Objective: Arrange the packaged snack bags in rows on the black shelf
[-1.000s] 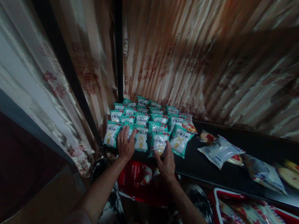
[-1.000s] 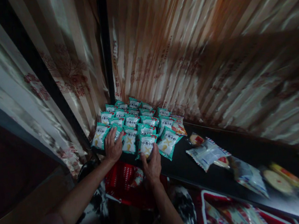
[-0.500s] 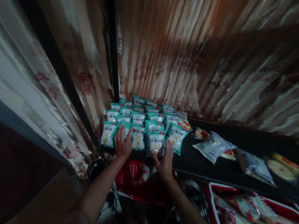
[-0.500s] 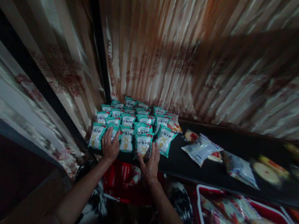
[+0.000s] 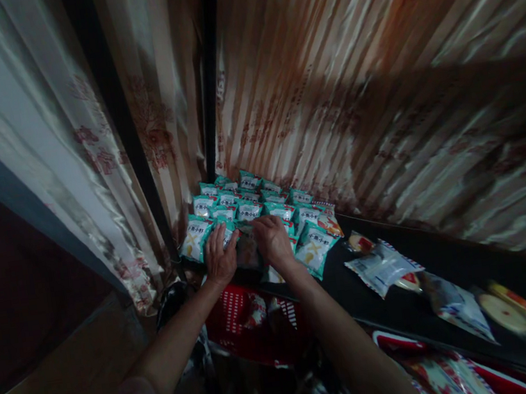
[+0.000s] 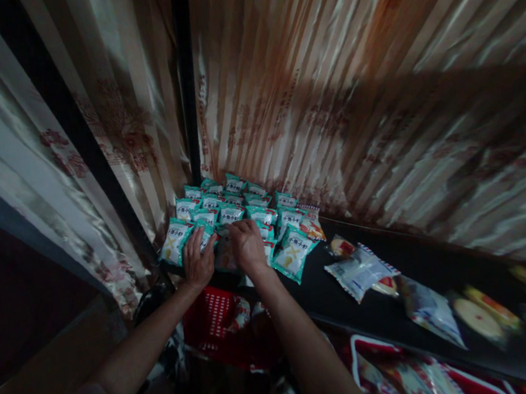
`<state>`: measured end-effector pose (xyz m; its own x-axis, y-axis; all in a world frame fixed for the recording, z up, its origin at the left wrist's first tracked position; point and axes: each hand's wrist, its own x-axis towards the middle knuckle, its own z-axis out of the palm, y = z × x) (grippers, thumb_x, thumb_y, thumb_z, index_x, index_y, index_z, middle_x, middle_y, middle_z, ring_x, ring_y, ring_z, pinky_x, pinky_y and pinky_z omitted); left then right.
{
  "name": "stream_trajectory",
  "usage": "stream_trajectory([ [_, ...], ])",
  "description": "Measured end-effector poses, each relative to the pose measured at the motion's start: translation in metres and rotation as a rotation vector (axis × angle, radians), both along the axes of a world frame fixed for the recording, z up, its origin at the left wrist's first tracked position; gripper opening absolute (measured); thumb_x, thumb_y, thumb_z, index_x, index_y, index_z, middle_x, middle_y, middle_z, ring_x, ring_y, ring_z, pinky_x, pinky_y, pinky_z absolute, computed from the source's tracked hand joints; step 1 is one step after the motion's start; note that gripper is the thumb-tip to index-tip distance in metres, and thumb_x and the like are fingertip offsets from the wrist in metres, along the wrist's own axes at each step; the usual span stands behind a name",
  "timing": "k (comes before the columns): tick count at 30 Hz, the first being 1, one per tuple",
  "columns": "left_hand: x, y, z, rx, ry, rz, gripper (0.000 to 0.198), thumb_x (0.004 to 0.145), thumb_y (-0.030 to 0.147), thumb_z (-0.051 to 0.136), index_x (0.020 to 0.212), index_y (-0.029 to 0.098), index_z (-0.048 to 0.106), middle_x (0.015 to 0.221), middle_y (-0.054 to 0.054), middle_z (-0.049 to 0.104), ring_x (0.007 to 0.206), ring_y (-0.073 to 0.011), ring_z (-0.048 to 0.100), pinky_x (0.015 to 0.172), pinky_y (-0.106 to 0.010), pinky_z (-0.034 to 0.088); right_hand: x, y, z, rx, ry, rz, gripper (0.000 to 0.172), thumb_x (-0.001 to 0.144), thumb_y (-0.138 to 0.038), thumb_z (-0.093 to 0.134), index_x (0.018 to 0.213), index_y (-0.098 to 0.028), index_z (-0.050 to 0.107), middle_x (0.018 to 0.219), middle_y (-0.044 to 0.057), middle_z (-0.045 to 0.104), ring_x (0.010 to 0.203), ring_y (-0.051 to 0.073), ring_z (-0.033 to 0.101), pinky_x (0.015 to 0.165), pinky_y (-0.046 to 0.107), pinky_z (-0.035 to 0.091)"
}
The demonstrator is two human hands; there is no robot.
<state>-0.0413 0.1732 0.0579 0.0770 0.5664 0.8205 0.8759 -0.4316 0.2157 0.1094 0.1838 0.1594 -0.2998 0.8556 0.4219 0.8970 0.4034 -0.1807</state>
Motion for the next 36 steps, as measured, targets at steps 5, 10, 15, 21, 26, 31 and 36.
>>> stream_trajectory([
  [5, 0.001, 0.001, -0.003, 0.002, -0.011, 0.018, 0.040, 0.090, 0.014, 0.046, 0.128, 0.024, 0.055, 0.140, -0.015, 0.048, 0.139, -0.0261, 0.031, 0.105, -0.044, 0.037, -0.019, 0.038, 0.021, -0.333, -0.327, -0.062, 0.034, 0.095, -0.024, 0.037, 0.107, -0.020, 0.068, 0.108, 0.010, 0.066, 0.099, 0.018, 0.061, 0.086, 0.026, 0.045],
  [10, 0.001, 0.002, -0.002, 0.015, -0.021, 0.025, 0.040, 0.089, 0.014, 0.047, 0.127, 0.023, 0.054, 0.139, -0.014, 0.048, 0.139, -0.0260, 0.031, 0.104, -0.044, 0.038, -0.033, 0.059, 0.022, -0.402, -0.396, -0.122, 0.036, 0.095, -0.028, 0.036, 0.103, -0.016, 0.068, 0.111, 0.014, 0.064, 0.097, 0.021, 0.065, 0.078, 0.026, 0.048],
  [15, 0.002, 0.001, 0.000, 0.016, -0.025, 0.020, 0.040, 0.089, 0.012, 0.047, 0.127, 0.023, 0.054, 0.137, -0.014, 0.049, 0.138, -0.0257, 0.033, 0.104, -0.044, 0.038, -0.038, 0.069, 0.016, -0.420, -0.426, -0.136, 0.032, 0.092, -0.025, 0.040, 0.106, -0.014, 0.066, 0.111, 0.016, 0.065, 0.099, 0.024, 0.065, 0.079, 0.029, 0.049],
  [21, 0.002, 0.001, -0.001, 0.014, -0.032, 0.015, 0.042, 0.088, 0.012, 0.047, 0.128, 0.023, 0.053, 0.138, -0.014, 0.049, 0.138, -0.0256, 0.033, 0.105, -0.044, 0.037, -0.039, 0.076, 0.010, -0.421, -0.421, -0.160, 0.033, 0.093, -0.025, 0.037, 0.107, -0.013, 0.064, 0.109, 0.016, 0.067, 0.100, 0.023, 0.065, 0.079, 0.028, 0.050],
  [26, 0.002, 0.001, -0.003, -0.017, -0.049, 0.024, 0.044, 0.089, 0.013, 0.046, 0.131, 0.025, 0.050, 0.140, -0.012, 0.048, 0.138, -0.0248, 0.033, 0.106, -0.043, 0.036, -0.039, 0.077, 0.007, -0.416, -0.411, -0.157, 0.034, 0.094, -0.023, 0.034, 0.111, -0.011, 0.062, 0.112, 0.017, 0.065, 0.100, 0.020, 0.065, 0.079, 0.026, 0.049],
  [31, 0.003, 0.000, -0.002, -0.037, -0.072, 0.010, 0.043, 0.089, 0.014, 0.046, 0.130, 0.023, 0.051, 0.142, -0.013, 0.045, 0.139, -0.0257, 0.030, 0.106, -0.044, 0.036, -0.037, 0.077, 0.007, -0.406, -0.409, -0.130, 0.036, 0.096, -0.024, 0.031, 0.109, -0.012, 0.062, 0.110, 0.016, 0.067, 0.099, 0.020, 0.065, 0.078, 0.026, 0.047],
  [36, 0.004, -0.004, 0.003, -0.029, -0.111, -0.015, 0.040, 0.088, 0.017, 0.047, 0.127, 0.024, 0.053, 0.147, -0.011, 0.038, 0.140, -0.0283, 0.026, 0.106, -0.047, 0.036, -0.033, 0.080, 0.009, -0.411, -0.420, -0.067, 0.035, 0.096, -0.022, 0.032, 0.106, -0.011, 0.063, 0.102, 0.014, 0.070, 0.095, 0.020, 0.066, 0.075, 0.025, 0.045],
])
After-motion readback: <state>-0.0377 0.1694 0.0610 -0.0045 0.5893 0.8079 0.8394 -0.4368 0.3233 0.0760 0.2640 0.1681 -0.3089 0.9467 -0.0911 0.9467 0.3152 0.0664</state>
